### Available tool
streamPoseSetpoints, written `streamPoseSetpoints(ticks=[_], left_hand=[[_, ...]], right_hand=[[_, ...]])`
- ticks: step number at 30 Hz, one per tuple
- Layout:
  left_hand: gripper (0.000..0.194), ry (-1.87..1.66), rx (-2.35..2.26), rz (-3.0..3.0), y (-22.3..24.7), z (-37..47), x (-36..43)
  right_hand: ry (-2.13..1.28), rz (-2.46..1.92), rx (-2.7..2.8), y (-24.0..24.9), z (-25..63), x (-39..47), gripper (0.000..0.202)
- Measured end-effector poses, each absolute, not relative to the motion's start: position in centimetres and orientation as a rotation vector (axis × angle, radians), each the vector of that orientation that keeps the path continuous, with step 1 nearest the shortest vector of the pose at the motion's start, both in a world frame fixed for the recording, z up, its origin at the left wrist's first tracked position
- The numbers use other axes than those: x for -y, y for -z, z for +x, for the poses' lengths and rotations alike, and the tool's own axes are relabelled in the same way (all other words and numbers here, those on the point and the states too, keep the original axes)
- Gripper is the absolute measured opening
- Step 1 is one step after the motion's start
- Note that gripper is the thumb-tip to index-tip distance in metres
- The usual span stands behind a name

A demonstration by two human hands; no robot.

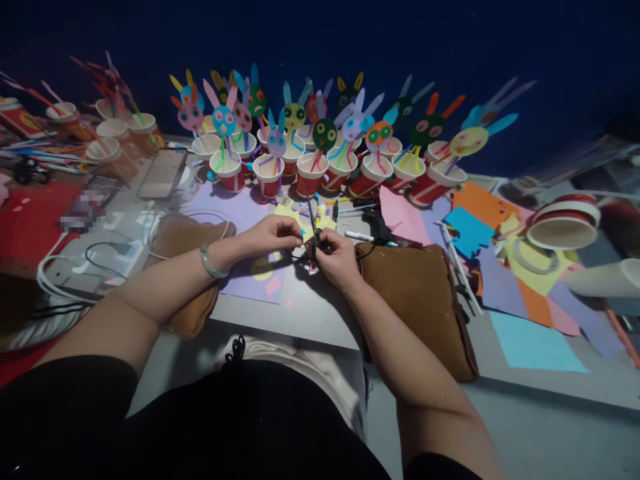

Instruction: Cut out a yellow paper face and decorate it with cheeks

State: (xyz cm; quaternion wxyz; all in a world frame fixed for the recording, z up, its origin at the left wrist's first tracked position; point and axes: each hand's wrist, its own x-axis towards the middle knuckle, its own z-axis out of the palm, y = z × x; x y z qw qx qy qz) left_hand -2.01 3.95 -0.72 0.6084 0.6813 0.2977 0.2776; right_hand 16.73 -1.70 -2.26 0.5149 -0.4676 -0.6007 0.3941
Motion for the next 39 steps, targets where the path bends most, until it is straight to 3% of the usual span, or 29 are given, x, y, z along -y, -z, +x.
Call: streamPoseSetpoints(ticks=[7, 28, 39], left_hand=[[0.002, -0.601, -0.702, 1.584, 0.6, -1.8, -4.0], [0.016, -0.671, -0.731, 1.496, -0.4, -2.2, -3.5], [0.011, -0.627, -0.696, 1.554, 0.2, -2.0, -3.6]], right_hand=[[-0.998, -1.132, 1.454, 2.4, 16.7, 2.1, 0.022], [-0.869, -1.191, 1.356, 2.1, 17.0, 2.2, 0.024], [-0.907, -1.170, 1.384, 2.2, 16.9, 2.3, 0.026]])
